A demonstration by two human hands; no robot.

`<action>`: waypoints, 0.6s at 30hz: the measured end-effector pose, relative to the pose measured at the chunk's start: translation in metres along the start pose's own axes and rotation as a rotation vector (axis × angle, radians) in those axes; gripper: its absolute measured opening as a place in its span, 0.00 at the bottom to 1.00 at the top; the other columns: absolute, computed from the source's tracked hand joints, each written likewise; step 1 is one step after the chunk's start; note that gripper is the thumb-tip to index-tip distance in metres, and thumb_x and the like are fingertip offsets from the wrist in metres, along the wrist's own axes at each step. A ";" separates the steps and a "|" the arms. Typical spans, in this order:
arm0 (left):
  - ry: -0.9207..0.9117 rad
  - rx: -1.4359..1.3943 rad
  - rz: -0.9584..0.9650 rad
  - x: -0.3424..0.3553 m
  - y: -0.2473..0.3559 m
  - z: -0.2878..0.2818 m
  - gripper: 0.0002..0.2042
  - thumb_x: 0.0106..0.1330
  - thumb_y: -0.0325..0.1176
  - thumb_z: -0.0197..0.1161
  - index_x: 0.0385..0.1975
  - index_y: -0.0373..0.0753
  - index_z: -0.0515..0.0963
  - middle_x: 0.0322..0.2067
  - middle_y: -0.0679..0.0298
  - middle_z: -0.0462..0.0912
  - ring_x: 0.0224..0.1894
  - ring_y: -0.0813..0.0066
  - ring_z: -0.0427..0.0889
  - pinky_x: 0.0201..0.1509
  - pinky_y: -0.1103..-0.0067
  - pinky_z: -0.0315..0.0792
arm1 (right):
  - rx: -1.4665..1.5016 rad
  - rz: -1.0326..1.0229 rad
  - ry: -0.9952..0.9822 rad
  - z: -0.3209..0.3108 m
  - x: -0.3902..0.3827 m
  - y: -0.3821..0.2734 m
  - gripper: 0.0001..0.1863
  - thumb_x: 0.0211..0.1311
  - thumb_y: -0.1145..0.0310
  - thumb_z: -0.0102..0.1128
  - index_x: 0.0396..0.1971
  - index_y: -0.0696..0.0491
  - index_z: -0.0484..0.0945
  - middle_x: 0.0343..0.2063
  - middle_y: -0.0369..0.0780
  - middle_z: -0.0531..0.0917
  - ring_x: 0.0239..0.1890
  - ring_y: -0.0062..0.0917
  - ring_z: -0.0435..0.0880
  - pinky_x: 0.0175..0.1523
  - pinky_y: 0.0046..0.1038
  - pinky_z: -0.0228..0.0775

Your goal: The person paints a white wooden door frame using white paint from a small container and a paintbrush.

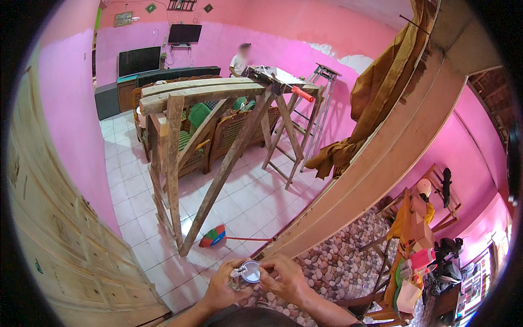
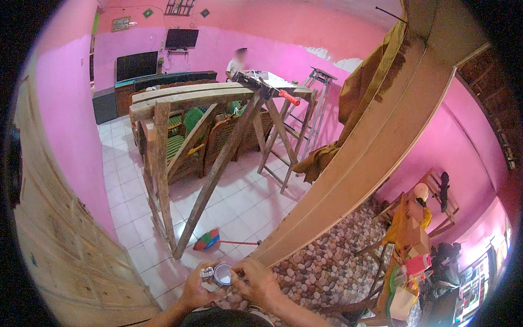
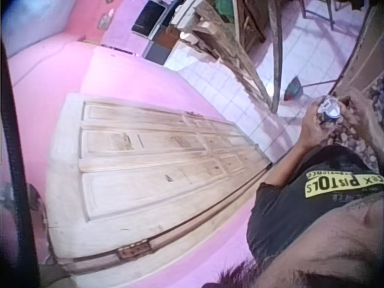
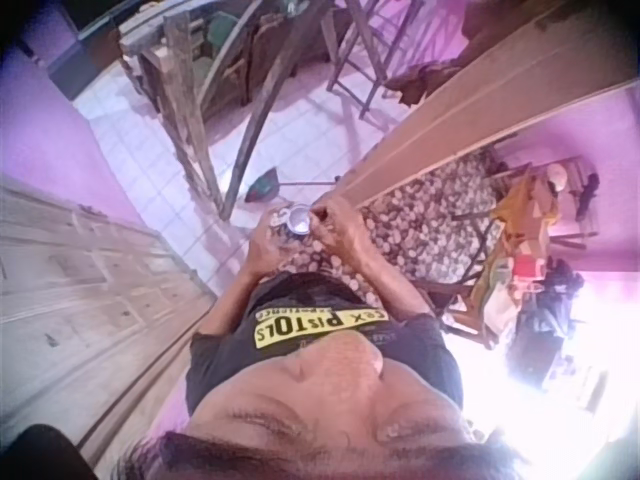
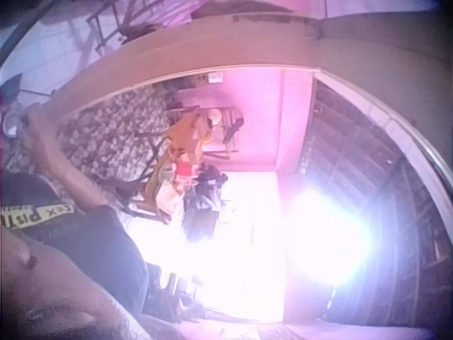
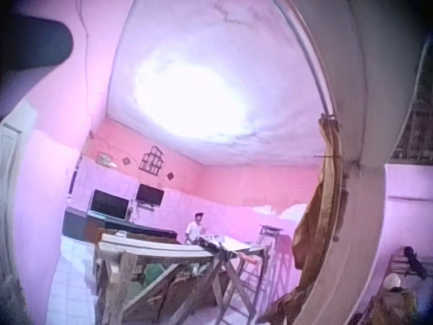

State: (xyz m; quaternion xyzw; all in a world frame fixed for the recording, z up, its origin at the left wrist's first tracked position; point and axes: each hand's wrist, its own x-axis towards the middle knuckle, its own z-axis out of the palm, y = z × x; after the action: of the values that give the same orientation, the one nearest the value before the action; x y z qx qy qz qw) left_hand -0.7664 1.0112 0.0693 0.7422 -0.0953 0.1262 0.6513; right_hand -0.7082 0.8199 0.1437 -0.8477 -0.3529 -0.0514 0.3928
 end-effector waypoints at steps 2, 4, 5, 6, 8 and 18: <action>0.006 -0.020 -0.006 0.001 -0.001 -0.001 0.33 0.48 0.30 0.76 0.58 0.36 0.75 0.52 0.55 0.81 0.56 0.58 0.79 0.62 0.69 0.72 | 0.002 0.006 0.013 -0.003 0.000 -0.002 0.10 0.61 0.69 0.68 0.39 0.57 0.78 0.35 0.46 0.81 0.38 0.43 0.82 0.41 0.38 0.76; 0.011 -0.043 -0.009 0.002 -0.002 -0.001 0.33 0.47 0.29 0.76 0.58 0.35 0.75 0.52 0.55 0.81 0.57 0.58 0.79 0.62 0.69 0.72 | -0.044 0.017 -0.001 -0.005 -0.002 -0.003 0.11 0.61 0.69 0.68 0.40 0.56 0.78 0.35 0.46 0.81 0.38 0.42 0.83 0.42 0.37 0.76; 0.014 -0.049 -0.009 0.002 -0.003 -0.001 0.33 0.47 0.29 0.76 0.58 0.35 0.75 0.52 0.55 0.81 0.57 0.59 0.79 0.62 0.69 0.72 | -0.047 0.017 -0.001 -0.006 -0.003 -0.004 0.11 0.61 0.69 0.68 0.40 0.56 0.78 0.35 0.46 0.81 0.38 0.42 0.83 0.42 0.37 0.76; 0.017 -0.054 -0.009 0.002 -0.005 -0.001 0.33 0.47 0.29 0.76 0.58 0.35 0.75 0.52 0.56 0.81 0.57 0.59 0.79 0.62 0.69 0.72 | 0.008 0.043 -0.040 -0.005 -0.003 -0.006 0.11 0.61 0.71 0.68 0.40 0.58 0.79 0.35 0.45 0.82 0.36 0.38 0.84 0.40 0.34 0.77; 0.008 -0.062 -0.004 0.003 -0.008 -0.001 0.34 0.46 0.29 0.77 0.58 0.35 0.75 0.52 0.55 0.81 0.57 0.59 0.79 0.62 0.69 0.72 | 0.062 0.069 -0.077 -0.004 -0.002 -0.006 0.11 0.61 0.72 0.69 0.41 0.59 0.80 0.34 0.45 0.83 0.35 0.33 0.85 0.38 0.30 0.79; -0.020 -0.044 -0.004 0.009 -0.007 -0.007 0.33 0.47 0.30 0.77 0.57 0.35 0.75 0.53 0.55 0.81 0.56 0.57 0.79 0.62 0.68 0.72 | -0.006 0.082 -0.034 -0.004 0.003 0.000 0.10 0.63 0.68 0.67 0.40 0.56 0.80 0.36 0.45 0.83 0.39 0.37 0.84 0.43 0.35 0.77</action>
State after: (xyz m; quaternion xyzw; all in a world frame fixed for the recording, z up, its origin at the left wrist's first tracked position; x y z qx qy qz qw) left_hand -0.7557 1.0196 0.0661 0.7291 -0.1032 0.1155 0.6666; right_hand -0.7057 0.8185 0.1479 -0.8634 -0.3243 -0.0220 0.3859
